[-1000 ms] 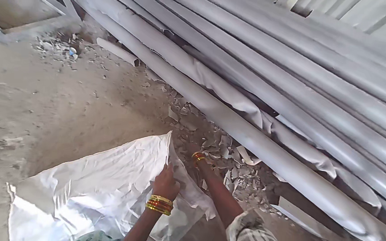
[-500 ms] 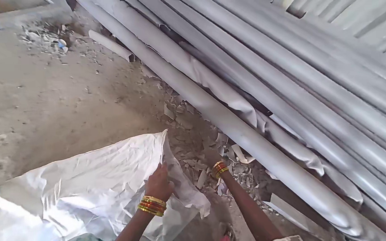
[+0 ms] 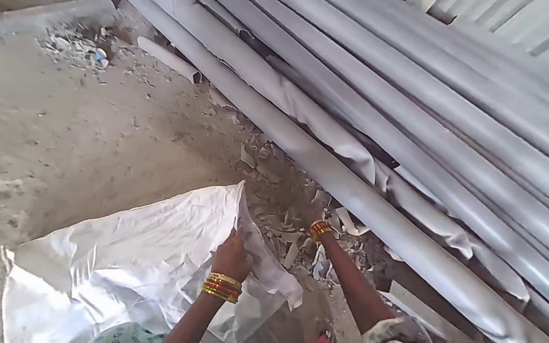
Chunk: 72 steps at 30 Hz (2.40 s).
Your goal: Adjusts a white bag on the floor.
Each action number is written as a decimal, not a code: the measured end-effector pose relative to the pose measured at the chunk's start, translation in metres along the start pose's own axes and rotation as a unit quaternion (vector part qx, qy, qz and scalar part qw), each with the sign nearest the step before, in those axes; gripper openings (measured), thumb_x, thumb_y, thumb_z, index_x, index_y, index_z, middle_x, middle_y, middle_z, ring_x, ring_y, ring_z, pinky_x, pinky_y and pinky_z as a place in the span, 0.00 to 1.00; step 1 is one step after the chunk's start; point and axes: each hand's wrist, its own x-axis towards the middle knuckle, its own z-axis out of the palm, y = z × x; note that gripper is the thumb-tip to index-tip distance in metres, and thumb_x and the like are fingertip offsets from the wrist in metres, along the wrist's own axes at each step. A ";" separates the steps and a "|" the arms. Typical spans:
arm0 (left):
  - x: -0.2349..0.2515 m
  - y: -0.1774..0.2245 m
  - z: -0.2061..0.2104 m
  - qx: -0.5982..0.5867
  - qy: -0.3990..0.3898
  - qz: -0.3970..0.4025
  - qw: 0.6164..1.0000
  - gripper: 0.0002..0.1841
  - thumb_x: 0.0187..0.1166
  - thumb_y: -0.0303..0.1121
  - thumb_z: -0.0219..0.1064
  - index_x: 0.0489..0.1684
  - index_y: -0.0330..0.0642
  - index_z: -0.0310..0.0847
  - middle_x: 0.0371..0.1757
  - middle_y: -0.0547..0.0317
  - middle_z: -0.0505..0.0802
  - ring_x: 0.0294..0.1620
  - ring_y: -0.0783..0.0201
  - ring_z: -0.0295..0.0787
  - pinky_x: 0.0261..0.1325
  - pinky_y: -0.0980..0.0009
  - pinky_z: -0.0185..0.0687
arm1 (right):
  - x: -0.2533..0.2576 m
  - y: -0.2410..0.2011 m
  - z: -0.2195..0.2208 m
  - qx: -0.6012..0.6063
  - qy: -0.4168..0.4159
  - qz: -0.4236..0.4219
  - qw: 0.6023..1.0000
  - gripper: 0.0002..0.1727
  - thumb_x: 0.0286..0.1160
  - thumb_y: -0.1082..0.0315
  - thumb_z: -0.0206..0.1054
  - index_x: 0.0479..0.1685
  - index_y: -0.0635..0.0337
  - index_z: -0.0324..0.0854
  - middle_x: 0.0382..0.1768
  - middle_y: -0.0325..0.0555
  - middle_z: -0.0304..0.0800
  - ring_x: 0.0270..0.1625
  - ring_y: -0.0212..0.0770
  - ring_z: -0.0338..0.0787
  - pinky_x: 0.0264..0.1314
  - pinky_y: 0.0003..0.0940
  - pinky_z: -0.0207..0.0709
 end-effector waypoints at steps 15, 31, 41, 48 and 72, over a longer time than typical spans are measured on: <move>0.004 0.010 -0.001 0.028 -0.037 0.008 0.999 0.43 0.73 0.22 0.70 0.91 0.28 0.51 0.90 0.32 0.64 0.85 0.37 0.71 0.83 0.46 0.66 | -0.085 -0.016 0.008 -0.085 -0.082 -0.024 0.993 0.24 0.85 0.68 0.61 0.80 0.60 0.77 0.77 0.74 0.76 0.80 0.75 0.73 0.79 0.74 0.62; -0.001 -0.002 -0.008 0.003 -0.032 0.006 0.999 0.43 0.73 0.24 0.70 0.92 0.31 0.51 0.91 0.34 0.64 0.86 0.38 0.69 0.85 0.45 0.64 | -0.079 -0.048 0.000 0.061 -0.013 -0.084 0.994 0.46 0.69 0.48 0.78 0.87 0.61 0.66 0.79 0.73 0.74 0.82 0.69 0.73 0.85 0.64 0.61; 0.000 0.003 -0.008 0.017 -0.051 0.000 0.999 0.43 0.75 0.23 0.68 0.93 0.31 0.49 0.91 0.35 0.64 0.86 0.39 0.69 0.84 0.47 0.65 | -0.069 -0.060 0.051 -0.152 -0.159 -0.314 0.924 0.41 0.66 0.75 0.77 0.86 0.52 0.72 0.92 0.61 0.57 0.95 0.71 0.46 0.86 0.82 0.33; 0.002 0.002 -0.010 0.016 -0.056 -0.002 0.998 0.43 0.75 0.22 0.68 0.93 0.32 0.48 0.92 0.36 0.62 0.85 0.38 0.71 0.83 0.46 0.66 | -0.074 -0.014 0.022 -0.169 -0.102 -0.214 0.957 0.24 0.85 0.75 0.57 0.80 0.62 0.76 0.82 0.69 0.71 0.86 0.75 0.66 0.86 0.76 0.49; 0.008 0.003 -0.010 0.031 -0.079 -0.002 0.996 0.43 0.75 0.23 0.68 0.93 0.32 0.48 0.92 0.36 0.62 0.83 0.38 0.73 0.80 0.45 0.69 | -0.056 -0.003 -0.006 0.087 -0.039 -0.001 0.995 0.30 0.84 0.58 0.68 0.76 0.74 0.75 0.75 0.75 0.78 0.81 0.68 0.75 0.86 0.60 0.60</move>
